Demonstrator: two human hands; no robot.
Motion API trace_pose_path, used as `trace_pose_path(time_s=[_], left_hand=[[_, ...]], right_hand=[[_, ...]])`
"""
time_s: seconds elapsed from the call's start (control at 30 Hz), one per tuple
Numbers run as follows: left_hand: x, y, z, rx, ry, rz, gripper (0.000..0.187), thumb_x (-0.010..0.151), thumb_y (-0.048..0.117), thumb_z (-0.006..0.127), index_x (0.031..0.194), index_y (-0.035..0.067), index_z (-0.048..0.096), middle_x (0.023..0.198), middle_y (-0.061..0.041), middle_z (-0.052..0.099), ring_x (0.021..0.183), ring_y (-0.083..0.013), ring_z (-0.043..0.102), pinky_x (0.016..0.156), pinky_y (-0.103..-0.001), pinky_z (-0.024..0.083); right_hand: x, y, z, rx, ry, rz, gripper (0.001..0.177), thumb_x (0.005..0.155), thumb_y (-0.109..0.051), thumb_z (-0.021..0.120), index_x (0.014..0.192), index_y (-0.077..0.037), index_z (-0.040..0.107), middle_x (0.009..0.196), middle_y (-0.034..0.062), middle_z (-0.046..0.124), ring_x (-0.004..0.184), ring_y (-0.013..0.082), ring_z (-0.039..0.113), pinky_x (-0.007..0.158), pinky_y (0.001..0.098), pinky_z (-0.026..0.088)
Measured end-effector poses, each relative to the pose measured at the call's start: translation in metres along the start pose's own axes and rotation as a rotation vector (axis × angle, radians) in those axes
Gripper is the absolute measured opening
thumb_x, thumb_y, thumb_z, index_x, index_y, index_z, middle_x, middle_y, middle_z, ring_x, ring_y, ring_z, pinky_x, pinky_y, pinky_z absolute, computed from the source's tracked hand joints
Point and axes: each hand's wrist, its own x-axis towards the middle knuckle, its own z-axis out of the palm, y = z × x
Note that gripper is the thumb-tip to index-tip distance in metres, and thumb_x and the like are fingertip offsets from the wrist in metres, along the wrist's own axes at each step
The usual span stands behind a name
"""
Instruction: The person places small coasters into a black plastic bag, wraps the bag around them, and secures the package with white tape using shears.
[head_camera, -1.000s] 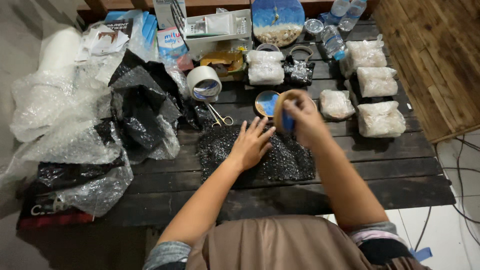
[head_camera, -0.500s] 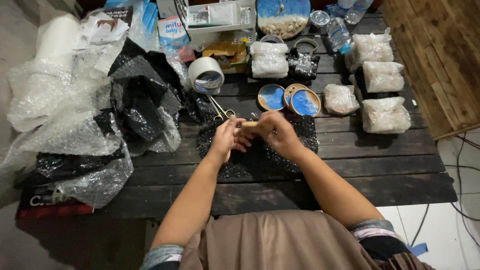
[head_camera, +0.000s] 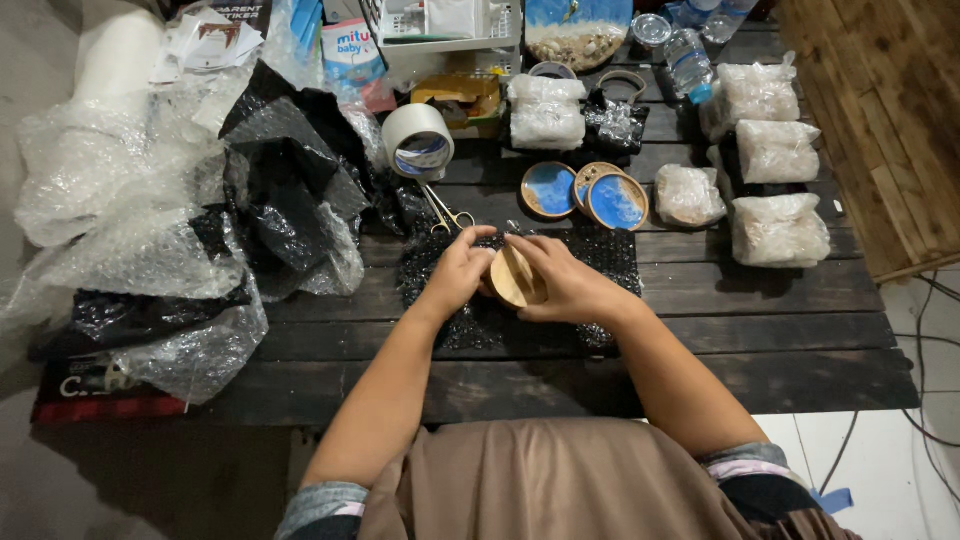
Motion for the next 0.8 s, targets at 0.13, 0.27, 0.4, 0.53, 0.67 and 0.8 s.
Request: trace_pose_path(time_s=[0.13,0.27,0.4,0.53,0.67,0.8], left_hand=[[-0.022,0.046,0.007,0.637,0.159,0.236,0.039,0.099,0.017,0.047,0.136,0.007,0.055,0.103,-0.031,0.071,0.100,-0.0482,0.069,0.081,-0.056,0.058],[-0.012,0.025,0.001,0.800,0.195,0.340,0.032,0.099,0.014,0.047,0.125,0.008,0.065,0.112,-0.019,0.072,0.105,-0.0380,0.071,0.089,-0.044,0.058],[-0.007,0.012,-0.002,0.894,0.166,0.425,0.035,0.095,0.005,0.047,0.124,0.006,0.066,0.110,-0.017,0.071,0.102,-0.0357,0.071,0.089,-0.043,0.058],[-0.006,0.009,-0.005,0.920,0.165,0.480,0.034,0.091,0.002,0.050,0.121,0.004,0.065,0.106,-0.018,0.070,0.100,-0.0387,0.070,0.091,-0.044,0.055],[-0.006,0.008,-0.007,1.001,0.153,0.532,0.034,0.090,0.003,0.053,0.122,0.006,0.065,0.104,-0.013,0.068,0.099,-0.0335,0.069,0.093,-0.040,0.053],[-0.003,0.000,-0.013,1.066,0.135,0.557,0.031,0.089,0.005,0.057,0.118,0.008,0.066,0.100,-0.008,0.065,0.099,-0.0306,0.067,0.093,-0.039,0.053]], right_hand=[[0.002,0.001,0.004,-0.030,-0.049,0.058,0.107,0.074,-0.029,0.085,0.161,-0.014,0.026,0.140,0.0271,0.044,0.135,0.0519,0.041,0.100,0.0587,0.049],[0.009,0.024,0.026,-0.261,-0.007,0.037,0.114,0.067,-0.044,0.086,0.161,-0.021,0.025,0.139,0.0200,0.046,0.134,0.0459,0.044,0.097,0.0568,0.047],[0.013,0.032,0.031,-0.270,0.142,0.060,0.113,0.067,-0.051,0.083,0.161,-0.025,0.027,0.138,0.0152,0.047,0.133,0.0412,0.046,0.094,0.0520,0.047],[0.014,0.037,0.036,-0.287,0.107,0.125,0.111,0.067,-0.050,0.081,0.160,-0.026,0.026,0.135,0.0147,0.048,0.131,0.0402,0.047,0.096,0.0510,0.043],[0.015,0.037,0.035,-0.303,0.090,0.141,0.113,0.068,-0.054,0.081,0.161,-0.025,0.025,0.138,0.0152,0.048,0.134,0.0385,0.046,0.099,0.0517,0.040],[0.017,0.037,0.036,-0.288,0.087,0.172,0.115,0.068,-0.053,0.081,0.163,-0.028,0.021,0.141,0.0146,0.047,0.137,0.0378,0.044,0.101,0.0512,0.036]])
